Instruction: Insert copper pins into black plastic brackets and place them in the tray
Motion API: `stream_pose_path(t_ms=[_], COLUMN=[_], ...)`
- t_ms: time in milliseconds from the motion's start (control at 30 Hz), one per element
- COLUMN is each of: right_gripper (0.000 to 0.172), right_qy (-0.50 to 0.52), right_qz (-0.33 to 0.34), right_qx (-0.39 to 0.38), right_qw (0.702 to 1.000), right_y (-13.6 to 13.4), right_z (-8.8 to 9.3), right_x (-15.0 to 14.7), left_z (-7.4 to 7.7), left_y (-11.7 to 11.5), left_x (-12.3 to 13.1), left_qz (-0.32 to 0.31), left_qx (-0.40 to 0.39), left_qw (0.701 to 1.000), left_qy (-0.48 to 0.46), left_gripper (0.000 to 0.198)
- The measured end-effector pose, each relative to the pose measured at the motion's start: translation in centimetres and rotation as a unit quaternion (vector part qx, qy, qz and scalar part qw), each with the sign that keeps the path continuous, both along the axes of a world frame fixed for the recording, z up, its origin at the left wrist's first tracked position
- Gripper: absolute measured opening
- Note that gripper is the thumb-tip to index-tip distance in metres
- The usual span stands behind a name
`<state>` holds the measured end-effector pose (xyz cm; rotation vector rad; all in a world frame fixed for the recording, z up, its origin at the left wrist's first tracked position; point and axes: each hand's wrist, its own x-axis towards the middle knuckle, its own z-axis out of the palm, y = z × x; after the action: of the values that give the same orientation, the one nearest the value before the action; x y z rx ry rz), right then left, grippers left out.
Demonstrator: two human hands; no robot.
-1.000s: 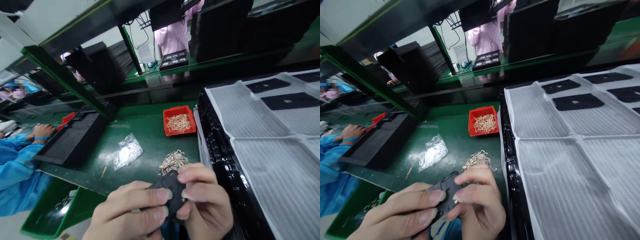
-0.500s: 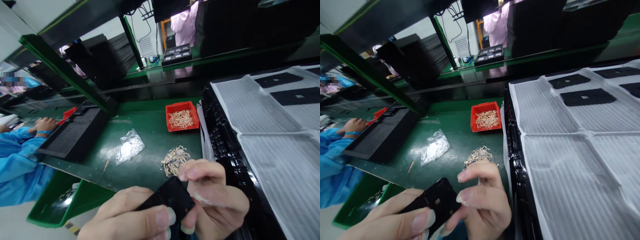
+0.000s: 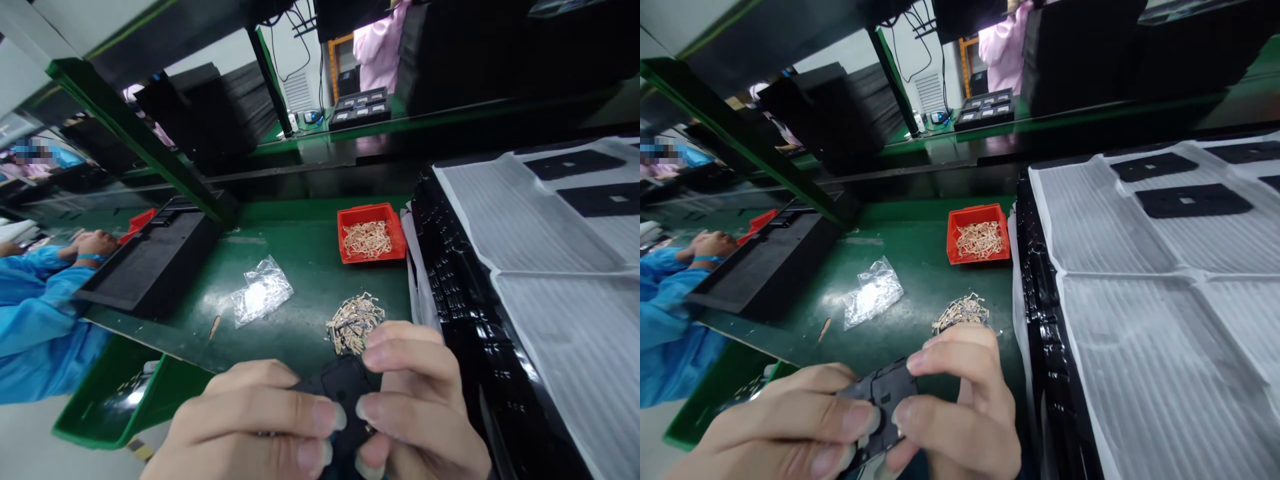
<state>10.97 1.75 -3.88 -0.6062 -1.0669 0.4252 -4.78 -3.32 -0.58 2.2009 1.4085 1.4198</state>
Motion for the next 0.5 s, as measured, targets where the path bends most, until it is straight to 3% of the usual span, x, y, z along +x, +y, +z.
stream_pose_path(t_ms=[167, 267, 400, 500], right_gripper=[0.035, 0.037, 0.031, 0.03], right_qy=[-0.072, -0.066, 0.001, 0.026], right_qz=[-0.016, -0.003, 0.001, 0.008], right_qx=[-0.004, 0.007, 0.0, -0.024], right_qw=[0.997, 0.998, 1.0, 0.999], right_y=[0.1, 0.5, 0.8, 1.0], right_z=[0.0, -0.1, -0.3, -0.3], right_x=[0.0, -0.2, -0.8, -0.8], left_z=[1.9, 2.7, 2.5, 2.0], left_y=[1.9, 2.5, 2.9, 3.2], left_x=[1.1, 1.5, 1.7, 1.9], left_qz=[-0.011, -0.045, -0.121, -0.132], left_qx=[-0.033, -0.057, -0.074, -0.117], left_qw=[0.999, 0.997, 0.986, 0.974], left_qy=[-0.012, -0.034, -0.091, -0.144], left_gripper=[0.019, 0.018, 0.015, 0.011])
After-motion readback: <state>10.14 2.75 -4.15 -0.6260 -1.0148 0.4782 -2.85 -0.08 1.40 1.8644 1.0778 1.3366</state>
